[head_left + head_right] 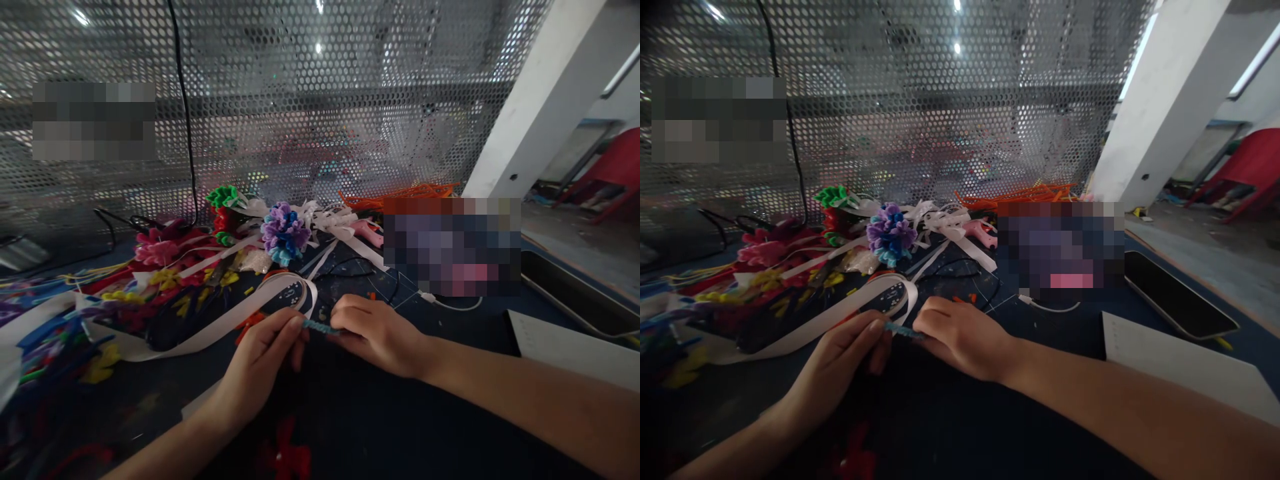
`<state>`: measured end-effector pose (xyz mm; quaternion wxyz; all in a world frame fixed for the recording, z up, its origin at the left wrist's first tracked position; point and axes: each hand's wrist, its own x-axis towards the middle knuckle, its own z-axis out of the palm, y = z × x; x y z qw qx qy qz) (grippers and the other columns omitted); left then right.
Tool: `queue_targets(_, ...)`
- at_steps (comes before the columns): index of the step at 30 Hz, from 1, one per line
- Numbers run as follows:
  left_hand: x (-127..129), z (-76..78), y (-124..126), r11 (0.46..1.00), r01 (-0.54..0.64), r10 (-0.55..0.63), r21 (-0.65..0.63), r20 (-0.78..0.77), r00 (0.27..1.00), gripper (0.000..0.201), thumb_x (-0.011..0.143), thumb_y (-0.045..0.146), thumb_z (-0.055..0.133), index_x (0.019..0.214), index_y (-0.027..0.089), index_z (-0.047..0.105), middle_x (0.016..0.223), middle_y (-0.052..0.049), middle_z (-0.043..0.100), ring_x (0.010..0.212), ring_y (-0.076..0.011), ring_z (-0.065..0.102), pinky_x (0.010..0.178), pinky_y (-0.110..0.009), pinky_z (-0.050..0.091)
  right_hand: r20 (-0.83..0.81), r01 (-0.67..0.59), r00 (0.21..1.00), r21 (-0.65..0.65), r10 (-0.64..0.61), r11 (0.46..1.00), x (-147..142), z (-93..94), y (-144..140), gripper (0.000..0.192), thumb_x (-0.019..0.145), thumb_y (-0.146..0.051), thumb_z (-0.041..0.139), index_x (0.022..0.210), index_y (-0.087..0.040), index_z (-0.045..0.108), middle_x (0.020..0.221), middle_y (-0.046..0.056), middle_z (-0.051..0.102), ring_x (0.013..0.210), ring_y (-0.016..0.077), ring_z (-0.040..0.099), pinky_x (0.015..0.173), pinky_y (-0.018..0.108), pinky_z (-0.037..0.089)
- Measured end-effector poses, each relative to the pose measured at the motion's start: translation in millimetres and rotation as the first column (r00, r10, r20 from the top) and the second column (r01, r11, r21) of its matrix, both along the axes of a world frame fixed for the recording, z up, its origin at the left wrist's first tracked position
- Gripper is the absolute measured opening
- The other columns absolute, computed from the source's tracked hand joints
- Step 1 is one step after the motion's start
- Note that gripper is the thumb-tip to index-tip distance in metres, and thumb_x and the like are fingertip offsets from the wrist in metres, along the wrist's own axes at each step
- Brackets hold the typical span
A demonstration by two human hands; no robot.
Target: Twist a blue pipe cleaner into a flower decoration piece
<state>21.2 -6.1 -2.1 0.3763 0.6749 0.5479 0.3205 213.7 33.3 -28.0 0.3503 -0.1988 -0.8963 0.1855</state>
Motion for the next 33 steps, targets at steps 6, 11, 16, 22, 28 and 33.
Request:
queue_targets(6,0.3,0.3,0.3,1.000,-0.011,0.011,0.008,0.053,0.999,0.033,0.088,0.037,0.037,0.067,0.018,0.054,0.047,0.003,0.049,0.048,-0.0118,0.044,0.051,-0.024,0.032,-0.118,-0.031,0.993,-0.012,0.030,0.999,-0.4,0.5,0.3,0.006,0.086,-0.019,0.049,0.088,-0.017,0.055,0.087,0.005,0.057,0.083,0.0123,0.054,0.072,0.026,0.048)
queue_targets(11,2.1,3.4,-0.7,1.000,-0.007,0.007,-0.005,0.025,1.000,0.033,0.088,0.037,0.036,0.068,0.018,0.054,0.047,0.004,0.048,0.048,-0.0116,0.044,0.052,-0.023,0.033,-0.083,-0.075,0.994,-0.002,0.075,0.997,-0.2,-1.1,3.3,0.022,0.081,-0.001,0.041,0.089,-0.015,0.057,0.090,0.006,0.059,0.085,0.0123,0.056,0.075,0.026,0.048)
queue_targets(16,0.9,2.7,-1.7,1.000,0.029,-0.029,0.003,0.001,1.000,0.034,0.089,0.037,0.035,0.069,0.017,0.054,0.048,0.004,0.048,0.048,-0.0109,0.043,0.053,-0.023,0.032,-0.099,-0.034,0.994,0.049,0.039,0.998,1.0,3.7,2.3,0.024,0.086,-0.005,0.039,0.085,-0.015,0.061,0.086,0.005,0.064,0.082,0.0120,0.058,0.075,0.027,0.048)
queue_targets(22,-0.5,0.0,-1.3,1.000,0.023,-0.023,0.001,0.023,0.999,0.034,0.089,0.037,0.035,0.070,0.017,0.054,0.048,0.004,0.048,0.049,-0.0106,0.043,0.052,-0.023,0.032,-0.149,-0.006,0.989,0.045,0.013,0.999,1.5,8.4,-0.9,0.017,0.088,-0.014,0.045,0.088,-0.017,0.062,0.093,0.005,0.064,0.085,0.0116,0.059,0.072,0.025,0.049)
queue_targets(28,1.6,2.1,-1.5,1.000,-0.013,0.013,-0.002,0.044,0.999,0.034,0.088,0.038,0.034,0.069,0.017,0.053,0.048,0.004,0.047,0.048,-0.0110,0.042,0.050,-0.023,0.031,-0.143,0.078,0.988,0.095,-0.064,0.992,1.4,4.5,-4.5,0.023,0.085,-0.010,0.045,0.106,-0.018,0.053,0.099,0.007,0.058,0.094,0.0140,0.056,0.079,0.027,0.049)
queue_targets(33,1.5,0.9,-1.0,0.999,-0.035,0.035,-0.002,0.063,0.997,0.034,0.088,0.040,0.035,0.069,0.017,0.053,0.048,0.003,0.048,0.046,-0.0105,0.040,0.047,-0.022,0.031,-0.191,0.175,0.968,0.062,-0.161,0.983,-0.5,2.3,-6.2,0.014,0.083,-0.014,0.050,0.095,-0.019,0.049,0.095,0.006,0.056,0.086,0.0142,0.057,0.068,0.025,0.050)
